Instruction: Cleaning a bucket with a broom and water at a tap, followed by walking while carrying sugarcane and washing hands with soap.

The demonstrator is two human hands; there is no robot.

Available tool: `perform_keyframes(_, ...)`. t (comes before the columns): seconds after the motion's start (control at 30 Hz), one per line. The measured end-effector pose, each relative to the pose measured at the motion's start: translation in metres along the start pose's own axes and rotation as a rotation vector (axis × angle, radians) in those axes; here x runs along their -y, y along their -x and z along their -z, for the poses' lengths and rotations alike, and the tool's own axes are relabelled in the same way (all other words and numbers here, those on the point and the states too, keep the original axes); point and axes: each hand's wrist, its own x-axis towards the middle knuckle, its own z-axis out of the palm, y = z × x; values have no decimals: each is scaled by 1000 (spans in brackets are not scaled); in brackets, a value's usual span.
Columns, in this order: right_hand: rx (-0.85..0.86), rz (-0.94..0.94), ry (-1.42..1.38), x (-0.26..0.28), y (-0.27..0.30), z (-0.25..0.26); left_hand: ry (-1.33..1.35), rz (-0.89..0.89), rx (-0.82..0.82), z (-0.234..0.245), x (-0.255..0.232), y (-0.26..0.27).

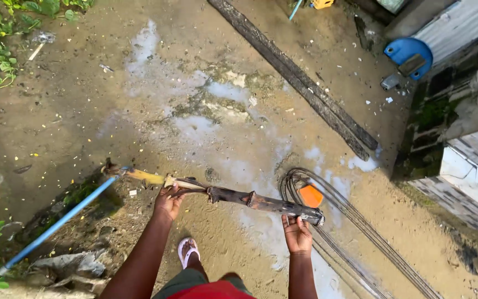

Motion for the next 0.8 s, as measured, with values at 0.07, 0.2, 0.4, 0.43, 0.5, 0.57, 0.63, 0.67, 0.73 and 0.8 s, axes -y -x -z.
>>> perform_keyframes(0.07, 15, -14, -12, -11, -37, -10, -35, -17, -29, -12, -16, -24)
perform_keyframes(0.2, 53, -75, -33, -31, -128, -69, -12, -41, -158, -69, -55, -87)
perform_keyframes(0.4, 234, -273, -61, -97, -322, -105, 3, -222, -302, -87, -112, -199)
perform_keyframes(0.43, 392, -345, -138, -115, -368, -97, 21, -243, -314, -85, -124, -213)
perform_keyframes(0.5, 318, -374, -62, -129, -394, -176, 52, -250, -370, -87, -148, -234)
perform_keyframes(0.57, 280, -407, 6, -157, -445, -249, 90, -287, -408, -97, -182, -265)
perform_keyframes(0.63, 303, -470, 36, -186, -485, -285, 180, -398, -356, -102, -208, -279)
perform_keyframes(0.67, 293, -480, 44, -196, -496, -311, 183, -394, -371, -104, -218, -288)
perform_keyframes(0.73, 317, -502, 115, -227, -525, -371, 280, -402, -455, -109, -251, -317)
perform_keyframes(0.8, 333, -508, 99, -264, -568, -395, 291, -423, -416, -105, -275, -348)
